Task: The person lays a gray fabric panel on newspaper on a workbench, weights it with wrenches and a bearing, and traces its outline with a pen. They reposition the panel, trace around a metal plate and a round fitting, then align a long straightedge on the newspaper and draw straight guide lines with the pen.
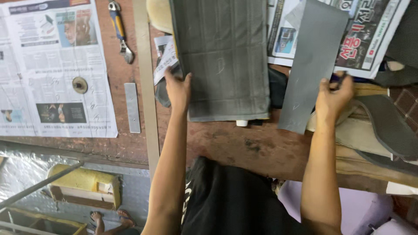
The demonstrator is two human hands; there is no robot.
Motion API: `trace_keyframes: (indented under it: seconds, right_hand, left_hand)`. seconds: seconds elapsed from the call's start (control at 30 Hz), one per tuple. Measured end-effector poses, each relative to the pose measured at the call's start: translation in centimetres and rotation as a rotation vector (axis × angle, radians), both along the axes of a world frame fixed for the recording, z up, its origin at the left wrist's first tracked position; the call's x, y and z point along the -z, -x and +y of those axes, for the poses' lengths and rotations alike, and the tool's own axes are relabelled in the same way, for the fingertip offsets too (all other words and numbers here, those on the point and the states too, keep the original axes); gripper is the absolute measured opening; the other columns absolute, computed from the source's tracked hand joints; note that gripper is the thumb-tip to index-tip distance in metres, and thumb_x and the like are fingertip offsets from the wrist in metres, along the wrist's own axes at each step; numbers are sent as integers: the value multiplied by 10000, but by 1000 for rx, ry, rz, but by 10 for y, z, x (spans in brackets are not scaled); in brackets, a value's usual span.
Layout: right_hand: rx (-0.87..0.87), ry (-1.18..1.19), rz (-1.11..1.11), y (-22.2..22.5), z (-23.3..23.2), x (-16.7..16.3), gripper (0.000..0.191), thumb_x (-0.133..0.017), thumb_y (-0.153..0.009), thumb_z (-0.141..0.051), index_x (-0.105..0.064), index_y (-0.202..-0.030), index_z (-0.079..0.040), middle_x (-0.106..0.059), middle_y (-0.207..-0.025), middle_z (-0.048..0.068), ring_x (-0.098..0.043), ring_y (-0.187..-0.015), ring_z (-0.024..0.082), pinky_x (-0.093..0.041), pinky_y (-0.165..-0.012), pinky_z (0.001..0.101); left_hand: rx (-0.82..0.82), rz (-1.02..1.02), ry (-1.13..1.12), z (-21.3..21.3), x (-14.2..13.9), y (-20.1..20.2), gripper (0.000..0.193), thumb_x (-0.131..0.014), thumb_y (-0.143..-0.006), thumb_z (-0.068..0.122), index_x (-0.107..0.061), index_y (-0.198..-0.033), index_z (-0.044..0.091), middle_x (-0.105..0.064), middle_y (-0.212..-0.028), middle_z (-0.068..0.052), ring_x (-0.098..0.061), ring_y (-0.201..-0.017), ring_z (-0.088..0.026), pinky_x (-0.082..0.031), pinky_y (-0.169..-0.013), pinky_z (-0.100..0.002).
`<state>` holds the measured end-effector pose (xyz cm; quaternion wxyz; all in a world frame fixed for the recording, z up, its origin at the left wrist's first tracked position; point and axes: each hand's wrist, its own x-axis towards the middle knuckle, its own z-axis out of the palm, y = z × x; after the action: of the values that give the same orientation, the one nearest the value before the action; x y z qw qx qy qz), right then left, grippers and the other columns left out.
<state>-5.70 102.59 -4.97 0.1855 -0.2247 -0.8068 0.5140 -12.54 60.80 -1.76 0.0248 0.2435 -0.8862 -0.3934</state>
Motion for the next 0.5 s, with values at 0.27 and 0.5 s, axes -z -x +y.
trace_keyframes:
  seconds: [0.27, 0.5]
  right_hand:
    - [-325, -199, -402, 3, -69, -27, 437, -767, -984, -277, -652, -1291, 12, -689, -1021, 162, -646, -878, 211, -525, -771, 390]
    - [-418, 384, -326, 17, -104, 9, 330, -797, -893, -173, -670, -1138, 8, -731, -1009, 75, -653, -850, 119, -541, -727, 274]
  left_hand:
    - [300, 263, 229, 57, -37, -12, 480, -638, -912, -36, -658, -1355, 150, -590, -1108, -176, -579, -1086, -374, -504, -929, -484]
    - [518, 269, 74, 100, -87, -24, 729, -533, -745, -145, -606, -1407, 151, -584, -1405, -187, -612, -1196, -410, -533, -968, -451]
